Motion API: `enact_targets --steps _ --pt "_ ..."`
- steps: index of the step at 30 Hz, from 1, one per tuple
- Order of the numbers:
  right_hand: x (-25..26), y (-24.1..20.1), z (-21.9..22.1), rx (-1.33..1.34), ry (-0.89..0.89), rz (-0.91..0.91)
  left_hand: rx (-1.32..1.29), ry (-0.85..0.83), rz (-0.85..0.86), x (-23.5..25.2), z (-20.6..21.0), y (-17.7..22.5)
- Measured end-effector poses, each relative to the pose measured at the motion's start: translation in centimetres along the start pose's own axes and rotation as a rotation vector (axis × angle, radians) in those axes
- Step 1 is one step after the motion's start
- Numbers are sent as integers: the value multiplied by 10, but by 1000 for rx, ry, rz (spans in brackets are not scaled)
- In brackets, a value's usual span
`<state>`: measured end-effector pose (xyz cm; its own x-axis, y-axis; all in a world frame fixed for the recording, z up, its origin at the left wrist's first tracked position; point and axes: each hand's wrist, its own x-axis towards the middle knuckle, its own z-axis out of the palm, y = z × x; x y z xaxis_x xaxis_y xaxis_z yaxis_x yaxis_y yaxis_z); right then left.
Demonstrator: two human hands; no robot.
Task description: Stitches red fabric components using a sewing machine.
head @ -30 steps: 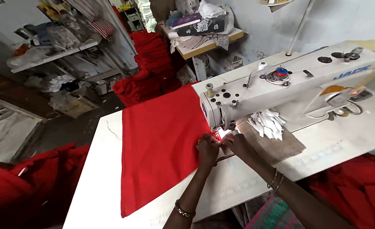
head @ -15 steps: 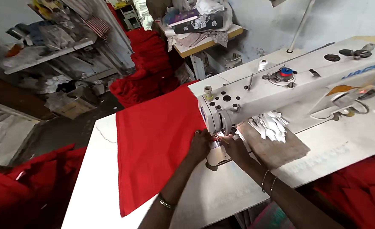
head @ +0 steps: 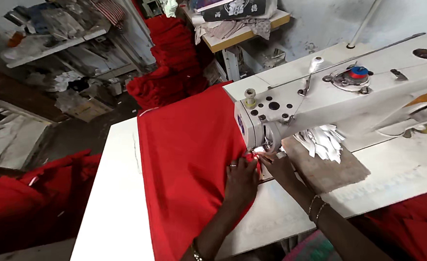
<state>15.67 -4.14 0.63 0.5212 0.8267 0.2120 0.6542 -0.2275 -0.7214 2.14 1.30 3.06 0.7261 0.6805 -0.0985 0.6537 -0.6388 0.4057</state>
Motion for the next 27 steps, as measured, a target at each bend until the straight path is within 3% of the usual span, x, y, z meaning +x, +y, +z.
enact_targets --steps 4,7,8,10,12,15,19,22,25,26,27 --pt "2 7 5 -72 3 -135 -3 12 -82 1 2 9" --pt "5 10 -16 -109 -155 -135 -23 57 -85 1 7 8" --pt "5 13 -30 -99 -127 -164 -23 78 -76 1 8 7" --pt "2 27 -71 -129 112 -218 -13 108 -58 1 10 7" --pt "-3 52 -130 -222 318 -160 -17 142 -38 1 14 5" --pt "-18 105 -182 -355 373 15 -19 148 -50 1 14 6" --pt "-34 155 -173 -361 322 35 10 83 -115 1 8 13" --pt "-51 128 -162 -376 364 -73 12 119 -106 -1 11 13" --pt "-112 53 -95 -340 385 -445 -14 89 -126 -2 12 11" --pt "-134 29 -68 -283 316 -627 -41 103 -137 0 12 12" --pt "-152 9 -46 -180 132 -794 -75 141 -150 1 14 14"
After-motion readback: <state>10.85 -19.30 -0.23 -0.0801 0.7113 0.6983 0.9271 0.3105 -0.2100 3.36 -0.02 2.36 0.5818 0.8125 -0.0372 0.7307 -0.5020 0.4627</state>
